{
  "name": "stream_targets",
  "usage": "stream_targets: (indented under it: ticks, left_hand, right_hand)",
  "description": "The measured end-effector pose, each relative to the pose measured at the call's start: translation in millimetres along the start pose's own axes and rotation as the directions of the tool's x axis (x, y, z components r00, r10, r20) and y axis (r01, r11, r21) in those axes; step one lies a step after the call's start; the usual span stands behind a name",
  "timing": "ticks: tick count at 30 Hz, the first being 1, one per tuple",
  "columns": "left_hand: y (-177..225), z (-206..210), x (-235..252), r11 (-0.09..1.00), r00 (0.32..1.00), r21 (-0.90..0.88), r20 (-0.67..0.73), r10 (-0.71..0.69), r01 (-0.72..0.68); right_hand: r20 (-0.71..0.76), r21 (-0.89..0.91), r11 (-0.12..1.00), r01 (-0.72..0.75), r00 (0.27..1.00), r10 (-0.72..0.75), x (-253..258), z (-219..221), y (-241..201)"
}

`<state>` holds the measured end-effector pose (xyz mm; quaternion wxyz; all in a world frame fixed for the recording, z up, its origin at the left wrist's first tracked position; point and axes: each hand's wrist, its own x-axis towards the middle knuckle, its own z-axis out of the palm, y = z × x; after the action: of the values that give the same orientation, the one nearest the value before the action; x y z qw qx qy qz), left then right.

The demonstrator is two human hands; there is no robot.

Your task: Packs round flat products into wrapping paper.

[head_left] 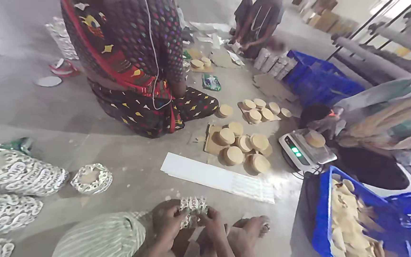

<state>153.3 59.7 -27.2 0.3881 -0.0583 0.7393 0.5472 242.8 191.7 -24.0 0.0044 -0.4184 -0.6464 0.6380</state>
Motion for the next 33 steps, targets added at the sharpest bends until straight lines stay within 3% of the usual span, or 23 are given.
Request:
stream_targets:
  ticks: [4,10,14,21,28,33]
  left_hand:
    - [-0.6,0.9,-1.4,0.998,0.999,0.053,-0.018,0.032,-0.031]
    - [-1.0,-6.3,-3.0,0.982,0.998,0.181,-0.015,0.053,-0.050]
    - [-3.0,-8.6,0.4,0.987,0.997,0.139,0.015,0.074,-0.076]
    - [-4.9,-6.8,-0.1,0.965,0.986,0.225,-0.071,0.151,-0.132]
    - [-3.3,-10.6,9.8,0.943,0.993,0.324,-0.057,0.105,-0.081]
    - [-6.4,-9.5,5.9,0.926,0.983,0.353,-0.065,0.170,-0.137]
  right_hand:
    - [-0.106,0.011,1.000,0.021,0.994,-0.020,-3.8,7.6,6.0]
    - [-0.080,-0.005,1.000,-0.010,0.997,0.010,-7.9,11.2,7.1]
    - [-0.076,-0.042,0.997,-0.059,0.996,0.055,-8.9,9.2,-1.0]
    - [-0.140,0.051,0.997,-0.050,0.989,0.057,-2.6,20.7,2.7]
    - [-0.126,0.110,0.992,-0.055,0.990,0.069,-1.7,24.6,3.6]
    - [-0.113,0.032,0.999,-0.029,0.993,0.033,-2.6,23.1,2.6]
